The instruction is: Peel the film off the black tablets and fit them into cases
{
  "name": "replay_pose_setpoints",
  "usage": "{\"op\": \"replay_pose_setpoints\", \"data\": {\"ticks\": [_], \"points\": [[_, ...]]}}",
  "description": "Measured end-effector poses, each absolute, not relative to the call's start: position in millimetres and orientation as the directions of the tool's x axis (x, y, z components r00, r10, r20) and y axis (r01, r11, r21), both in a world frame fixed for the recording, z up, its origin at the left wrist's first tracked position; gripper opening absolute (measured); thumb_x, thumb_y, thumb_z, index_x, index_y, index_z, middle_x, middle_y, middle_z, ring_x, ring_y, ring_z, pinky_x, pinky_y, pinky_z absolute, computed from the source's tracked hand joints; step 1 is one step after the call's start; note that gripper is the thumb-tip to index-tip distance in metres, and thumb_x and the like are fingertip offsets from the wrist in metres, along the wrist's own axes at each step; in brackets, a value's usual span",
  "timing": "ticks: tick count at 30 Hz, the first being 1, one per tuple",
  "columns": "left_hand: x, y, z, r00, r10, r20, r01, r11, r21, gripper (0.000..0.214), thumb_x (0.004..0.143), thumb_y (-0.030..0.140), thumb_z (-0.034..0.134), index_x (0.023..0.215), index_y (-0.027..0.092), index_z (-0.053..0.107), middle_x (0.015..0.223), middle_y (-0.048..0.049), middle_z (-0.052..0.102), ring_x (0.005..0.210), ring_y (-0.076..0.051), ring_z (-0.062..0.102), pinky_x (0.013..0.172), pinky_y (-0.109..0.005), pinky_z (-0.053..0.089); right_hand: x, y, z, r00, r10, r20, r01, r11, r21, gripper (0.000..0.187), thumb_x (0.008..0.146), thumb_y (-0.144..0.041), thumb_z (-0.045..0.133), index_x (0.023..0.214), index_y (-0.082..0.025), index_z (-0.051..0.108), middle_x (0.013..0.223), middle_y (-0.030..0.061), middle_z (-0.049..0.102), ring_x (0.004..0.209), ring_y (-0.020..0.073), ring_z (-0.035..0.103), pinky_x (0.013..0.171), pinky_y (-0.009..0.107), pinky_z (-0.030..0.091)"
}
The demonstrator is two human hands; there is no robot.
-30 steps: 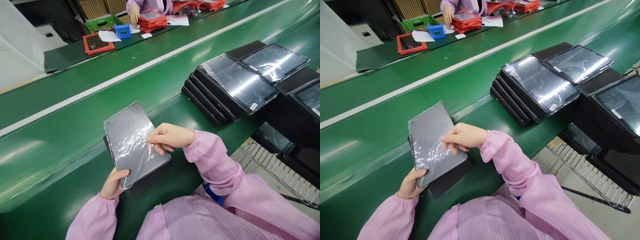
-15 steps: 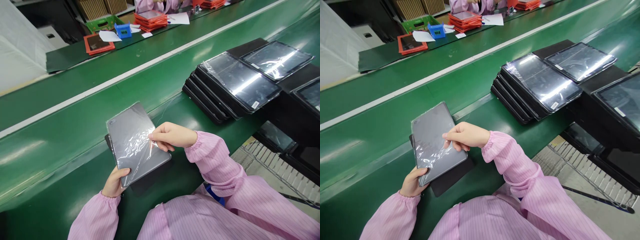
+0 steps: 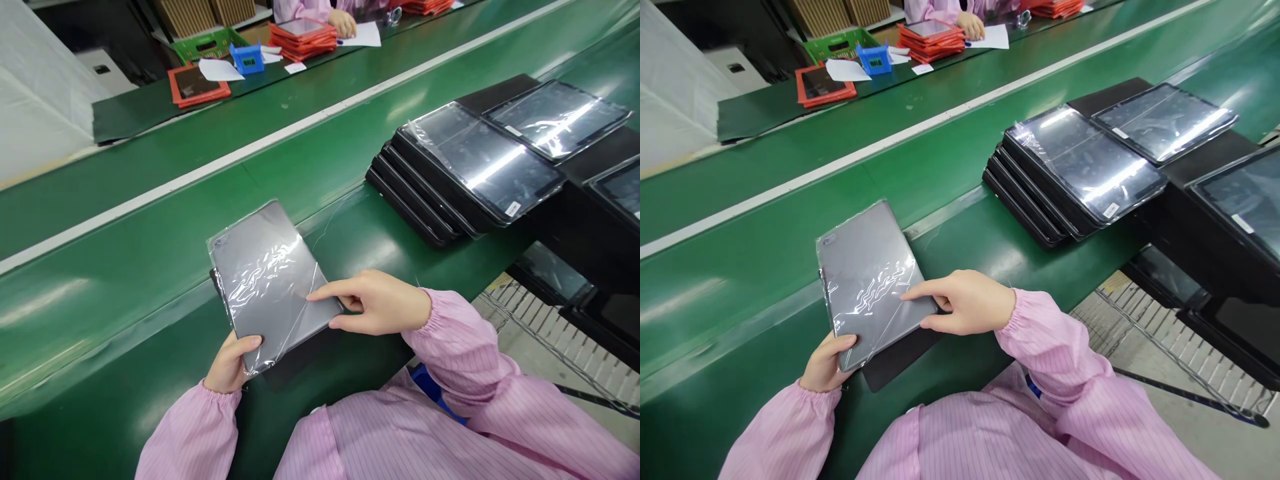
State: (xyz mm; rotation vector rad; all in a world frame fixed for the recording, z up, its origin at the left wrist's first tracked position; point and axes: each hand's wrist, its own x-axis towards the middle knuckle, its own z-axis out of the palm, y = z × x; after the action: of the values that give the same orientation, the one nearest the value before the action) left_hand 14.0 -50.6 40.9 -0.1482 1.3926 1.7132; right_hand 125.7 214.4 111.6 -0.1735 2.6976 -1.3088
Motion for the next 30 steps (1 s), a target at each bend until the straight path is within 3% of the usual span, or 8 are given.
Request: {"op": "replay_pose_setpoints", "data": {"ticks": [7,10,14,16,18,23,27,30], "points": [[13,-49,45,-0.596,0.524,-0.608,-0.696,0.039,0.716,0.065,0.058,0.021,0.08,0.121,0.015,0.066,0.095,-0.0091,0.076,0.097,-0.033,0.072,0.087,-0.041,0.06,128,224,104,-0.959,-0.283,-0.031,-0.105,0.45,-0.887,0.062,0.082,-0.005,0.049,0.143,-0.017,0.053,0.059,-0.0105,0.037,0.05,0.0078,0.034,0.055,0.022,0.034],[13,-49,45,-0.569,0.535,-0.625,-0.723,0.035,0.69,0.065,0.057,0.02,0.08,0.12,0.016,0.066,0.09,-0.0073,0.076,0.094,-0.032,0.073,0.087,-0.041,0.06,130,228,100,-0.95,-0.312,-0.015,-0.089,0.317,-0.944,0.058,0.077,-0.003,0.046,0.133,-0.015,0.059,0.061,-0.0091,0.039,0.054,0.0083,0.036,0.056,0.023,0.035],[13,-50,42,-0.561,0.551,-0.618,-0.729,0.025,0.684,0.065,0.057,0.021,0.081,0.12,0.015,0.066,0.089,-0.0076,0.076,0.093,-0.033,0.073,0.087,-0.042,0.06,123,226,82,-0.998,0.031,-0.048,0.045,-0.069,-0.997,0.027,0.07,-0.012,0.054,0.096,-0.019,0.06,0.055,-0.0109,0.037,0.05,0.008,0.035,0.055,0.024,0.039],[13,-50,40,-0.581,0.558,-0.592,-0.706,0.016,0.708,0.065,0.058,0.021,0.082,0.12,0.014,0.066,0.089,-0.0079,0.076,0.095,-0.033,0.072,0.088,-0.042,0.059,114,218,73,-0.969,0.222,-0.106,0.064,-0.19,-0.98,0.024,0.077,-0.022,0.055,0.101,-0.022,0.054,0.063,-0.0086,0.047,0.052,0.009,0.041,0.056,0.024,0.044],[13,-49,39,-0.595,0.581,-0.556,-0.68,0.004,0.733,0.066,0.058,0.023,0.083,0.121,0.014,0.066,0.091,-0.0086,0.076,0.097,-0.033,0.072,0.089,-0.042,0.058,104,207,69,-0.954,0.239,-0.183,0.134,-0.208,-0.969,0.029,0.084,-0.032,0.055,0.112,-0.022,0.052,0.078,-0.0029,0.059,0.063,0.0119,0.054,0.061,0.027,0.05],[18,-41,36,-0.566,0.704,-0.429,-0.588,0.02,0.808,0.068,0.058,0.031,0.088,0.121,0.014,0.067,0.107,-0.0134,0.074,0.106,-0.036,0.068,0.094,-0.044,0.054,96,197,98,-0.97,0.113,-0.217,0.214,-0.038,-0.976,0.036,0.076,-0.031,0.067,0.109,-0.018,0.062,0.102,0.0055,0.07,0.093,0.0225,0.066,0.083,0.036,0.053],[20,-33,33,-0.63,0.734,-0.254,-0.509,-0.144,0.848,0.082,0.073,0.039,0.082,0.146,0.025,0.047,0.146,-0.0129,0.053,0.132,-0.032,0.052,0.112,-0.044,0.04,102,203,155,-0.987,0.104,-0.124,0.149,0.288,-0.946,0.032,0.083,-0.03,0.056,0.113,-0.019,0.063,0.1,0.0053,0.072,0.087,0.0234,0.068,0.076,0.035,0.053],[23,-33,34,-0.647,0.731,-0.216,-0.537,-0.236,0.81,0.089,0.081,0.046,0.074,0.156,0.032,0.026,0.16,-0.0107,0.035,0.142,-0.031,0.041,0.117,-0.044,0.033,107,187,191,-0.983,0.164,-0.088,0.18,0.723,-0.667,0.033,0.087,-0.024,0.05,0.117,-0.019,0.064,0.088,0.007,0.073,0.077,0.0259,0.069,0.069,0.036,0.05]]}}
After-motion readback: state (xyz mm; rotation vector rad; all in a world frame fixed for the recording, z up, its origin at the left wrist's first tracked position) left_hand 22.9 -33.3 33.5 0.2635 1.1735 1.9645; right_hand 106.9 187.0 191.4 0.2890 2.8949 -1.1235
